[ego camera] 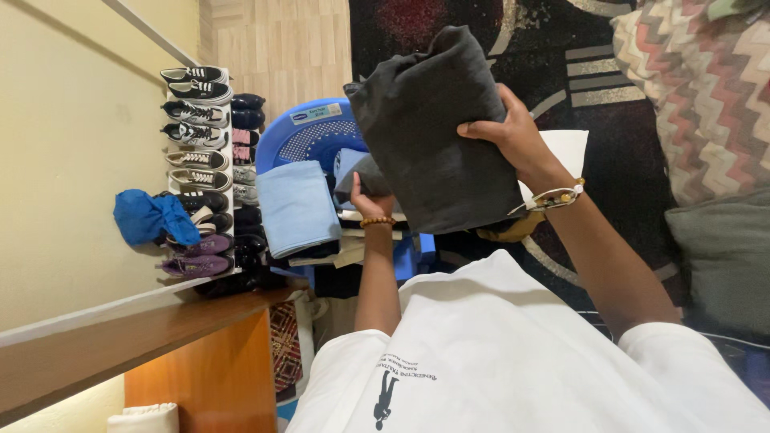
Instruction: The person folds pairs of jeans by hand and places them onto a wooden shelf.
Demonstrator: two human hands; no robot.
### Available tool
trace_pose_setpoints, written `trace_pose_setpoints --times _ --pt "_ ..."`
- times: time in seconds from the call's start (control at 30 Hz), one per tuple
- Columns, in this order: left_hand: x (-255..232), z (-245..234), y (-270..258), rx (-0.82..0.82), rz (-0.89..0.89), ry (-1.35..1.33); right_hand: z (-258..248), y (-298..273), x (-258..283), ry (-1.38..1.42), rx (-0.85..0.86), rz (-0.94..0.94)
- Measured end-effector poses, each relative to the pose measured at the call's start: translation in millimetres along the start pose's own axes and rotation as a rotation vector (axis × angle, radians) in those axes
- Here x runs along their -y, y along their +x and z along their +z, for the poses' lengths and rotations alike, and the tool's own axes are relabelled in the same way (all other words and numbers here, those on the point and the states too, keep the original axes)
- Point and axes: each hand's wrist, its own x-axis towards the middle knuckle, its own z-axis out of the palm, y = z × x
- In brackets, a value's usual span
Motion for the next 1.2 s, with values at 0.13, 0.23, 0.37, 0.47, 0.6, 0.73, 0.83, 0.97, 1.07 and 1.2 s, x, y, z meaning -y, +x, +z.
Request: trace_pose_setpoints --times 0.13,0.23,0.37,0.47,0.6,0.73,0.83,0.97,1.07,1.2 --pt "-12 -9 11 0.212 0.009 0.001 -22 -1 -3 0.014 -0.013 0.0" --pt "-20 -19 22 0.294 0.013 -0.032 -31 -1 -8 0.019 -0.016 0.012" --pt "-42 3 12 0.302 0.116 -0.012 -41 -1 -10 0.018 -0.007 0.013" --pt "-61 26 -8 0.195 0.176 0.029 -48 -1 -11 0.019 0.012 0.021" --pt "-98 28 -3 0.177 0.208 -0.002 -48 3 -16 0.076 0.029 0.039" --pt "-148 13 17 0.218 0.276 0.085 -35 16 -25 0.111 0.038 0.07" --pt "-180 6 21 0.254 0.3 0.123 -22 24 -36 0.163 0.05 0.118" --pt "-216 16 17 0.243 0.334 0.132 5 42 -57 0.247 0.035 0.215" --pt "-244 19 16 0.227 0.329 0.104 27 56 -81 0.276 0.013 0.312" --pt "-284 -10 37 0.177 0.368 0.114 59 78 -127 0.305 -0.002 0.385"
